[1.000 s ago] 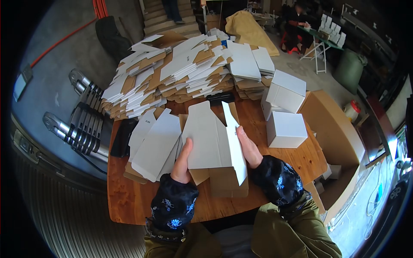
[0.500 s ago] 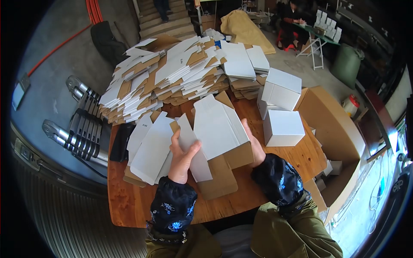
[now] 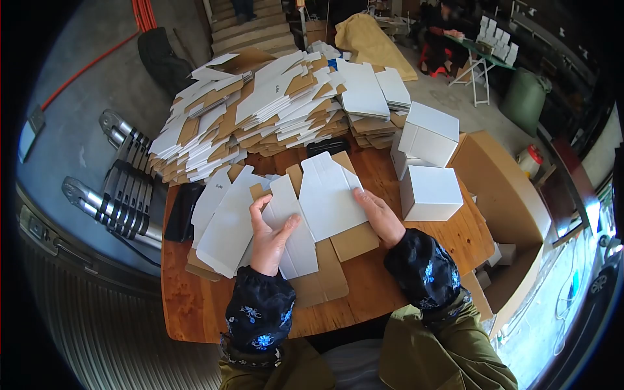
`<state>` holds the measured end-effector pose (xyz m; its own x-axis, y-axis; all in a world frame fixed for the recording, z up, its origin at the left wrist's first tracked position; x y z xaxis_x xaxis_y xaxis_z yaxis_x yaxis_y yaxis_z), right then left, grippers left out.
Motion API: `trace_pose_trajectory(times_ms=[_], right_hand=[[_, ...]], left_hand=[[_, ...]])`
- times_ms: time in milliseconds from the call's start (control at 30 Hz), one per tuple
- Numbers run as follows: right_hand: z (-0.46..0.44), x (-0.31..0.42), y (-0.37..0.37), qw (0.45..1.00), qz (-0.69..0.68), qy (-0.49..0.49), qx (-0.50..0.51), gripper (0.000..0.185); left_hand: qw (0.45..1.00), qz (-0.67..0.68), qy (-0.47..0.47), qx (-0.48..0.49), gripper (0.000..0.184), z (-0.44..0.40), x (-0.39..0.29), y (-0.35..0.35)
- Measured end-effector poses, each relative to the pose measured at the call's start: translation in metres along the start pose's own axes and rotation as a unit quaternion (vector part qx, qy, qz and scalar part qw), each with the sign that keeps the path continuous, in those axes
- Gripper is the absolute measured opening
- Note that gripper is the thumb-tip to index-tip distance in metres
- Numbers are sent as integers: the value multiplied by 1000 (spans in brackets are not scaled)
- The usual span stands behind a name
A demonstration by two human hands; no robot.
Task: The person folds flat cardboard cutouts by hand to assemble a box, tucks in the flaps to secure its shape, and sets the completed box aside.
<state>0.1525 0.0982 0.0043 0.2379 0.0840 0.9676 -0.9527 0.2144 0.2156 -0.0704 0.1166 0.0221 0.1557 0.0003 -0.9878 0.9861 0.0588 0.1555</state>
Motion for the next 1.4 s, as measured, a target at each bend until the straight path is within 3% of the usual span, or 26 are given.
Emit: trace_pose_trajectory(times_ms=[67, 267, 367, 567, 667, 767, 867, 967, 1000, 1067, 1167, 1233, 1400], right_hand=[[-3, 1, -1, 998, -62, -21, -22, 53], [-13, -4, -13, 993, 59, -100, -34, 44], [-16, -10, -12, 994, 33, -97, -30, 42], [-13, -9, -8, 999, -42, -4, -34, 37], [-9, 0, -7, 998, -8, -47, -30, 36], [-15, -6, -14, 995, -7, -88, -52, 36], [-15, -6, -16, 993, -23, -78, -88, 39], [-9, -7, -10, 977, 41, -132, -165, 46], [-1, -2, -3, 980, 97, -120, -129, 59], [2, 2, 6, 982, 129, -117, -69, 62], [4, 3, 17, 977, 154, -148, -13, 80], [9, 11, 21, 965, 189, -181, -24, 86], [8, 4, 31, 984, 90, -138, 62, 89]], left_hand=[[1000, -12, 10, 6, 65, -1, 2, 0], [993, -95, 70, -5, 66, -10, 15, -8], [989, -114, 98, -11, 66, -13, 17, -11], [991, -107, 77, 3, 64, -6, 8, -6], [994, -88, 69, 8, 64, 0, -3, -1], [998, 56, 1, -6, 69, 4, -8, 2], [994, 99, -43, -33, 69, 0, -3, -3], [993, 89, -83, 6, 66, 1, -2, 3], [991, 101, -87, 12, 62, 3, -4, 6], [987, 129, -94, 23, 56, 9, -7, 14], [957, 172, -221, 72, 52, 12, 13, 16], [951, 207, -212, 83, 49, 19, 8, 22], [947, 243, -181, 108, 49, 26, -6, 32]])
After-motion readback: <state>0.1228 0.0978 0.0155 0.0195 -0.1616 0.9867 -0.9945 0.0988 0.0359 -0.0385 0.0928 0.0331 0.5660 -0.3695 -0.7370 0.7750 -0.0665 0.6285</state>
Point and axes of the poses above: each hand's wrist, its own z-axis away from the middle knuckle, its own y-axis out of the palm, x = y × z, the point moved 6 cm from there along -z, towards the middle knuckle, and after that the axes turned 13 degrees about -x, right-handed, at the moved point
